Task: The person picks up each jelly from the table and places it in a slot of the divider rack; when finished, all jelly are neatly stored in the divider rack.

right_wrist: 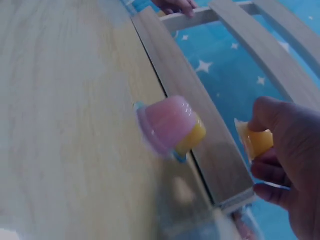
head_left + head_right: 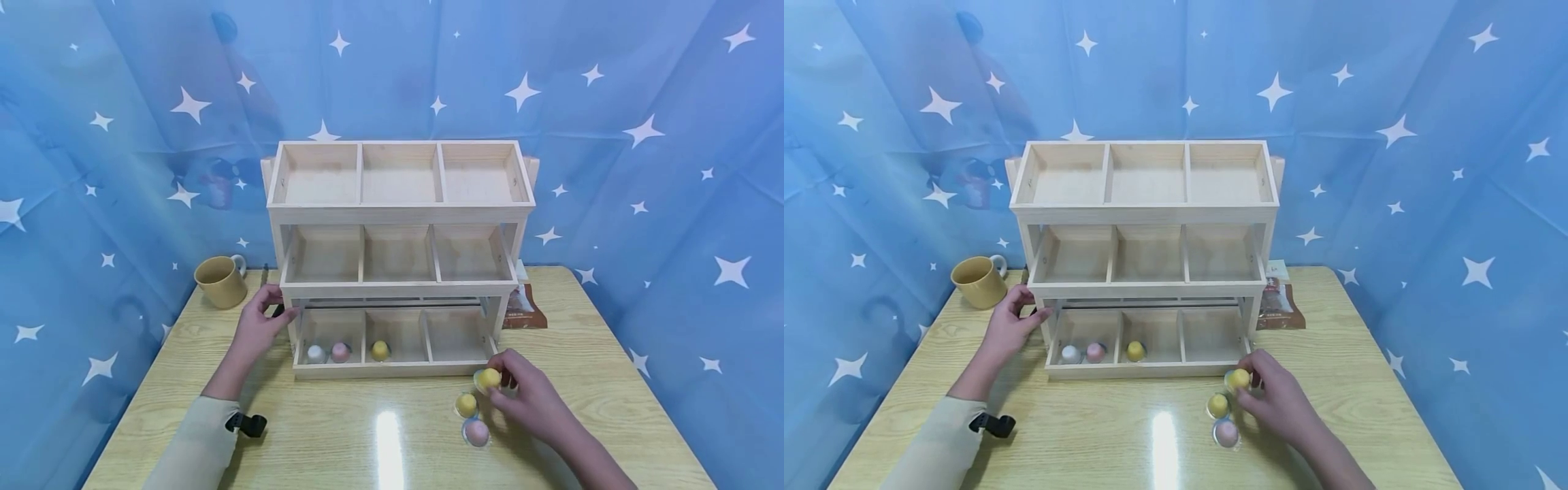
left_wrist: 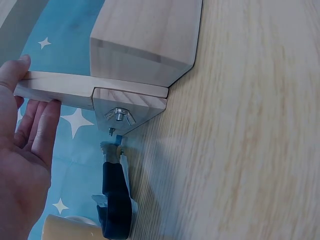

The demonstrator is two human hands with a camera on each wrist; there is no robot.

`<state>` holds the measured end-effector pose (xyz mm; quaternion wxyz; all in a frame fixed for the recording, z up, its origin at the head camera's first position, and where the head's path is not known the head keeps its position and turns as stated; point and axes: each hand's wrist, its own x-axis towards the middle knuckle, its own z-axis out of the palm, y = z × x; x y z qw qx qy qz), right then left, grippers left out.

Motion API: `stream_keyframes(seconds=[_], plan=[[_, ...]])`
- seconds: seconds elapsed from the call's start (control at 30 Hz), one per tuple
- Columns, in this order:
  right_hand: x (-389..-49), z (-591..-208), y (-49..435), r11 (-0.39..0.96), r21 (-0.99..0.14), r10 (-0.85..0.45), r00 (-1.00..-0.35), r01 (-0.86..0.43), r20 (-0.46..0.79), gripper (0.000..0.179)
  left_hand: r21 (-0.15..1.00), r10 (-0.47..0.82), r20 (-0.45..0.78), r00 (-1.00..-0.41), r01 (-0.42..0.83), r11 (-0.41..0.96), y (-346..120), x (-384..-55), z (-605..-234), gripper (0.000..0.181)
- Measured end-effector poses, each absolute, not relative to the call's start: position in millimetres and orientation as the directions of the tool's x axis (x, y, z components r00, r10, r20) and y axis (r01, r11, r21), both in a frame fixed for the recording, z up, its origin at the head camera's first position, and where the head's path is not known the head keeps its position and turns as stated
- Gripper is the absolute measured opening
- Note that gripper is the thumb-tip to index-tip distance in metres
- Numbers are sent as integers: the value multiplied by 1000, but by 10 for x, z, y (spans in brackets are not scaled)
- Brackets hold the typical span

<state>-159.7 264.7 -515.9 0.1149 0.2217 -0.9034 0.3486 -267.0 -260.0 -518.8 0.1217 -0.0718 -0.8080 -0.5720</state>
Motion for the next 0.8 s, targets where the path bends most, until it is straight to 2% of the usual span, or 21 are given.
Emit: stream_keyframes(seconds=[0.27,0.5,0.8], plan=[[-1716,-5036,2482,612,-583,-368,-845,-534,388,43,908,-19,290,-957,269,321,-2607,-2664,-5194,43],[-1854,-4970,2307,541,-578,-431,-792,-611,433,39,903,-13,297,-955,276,328,-2622,-2670,-5200,41],[-2020,-4914,2018,508,-570,-486,-761,-646,429,34,909,-6,290,-957,273,316,-2642,-2682,-5232,40]])
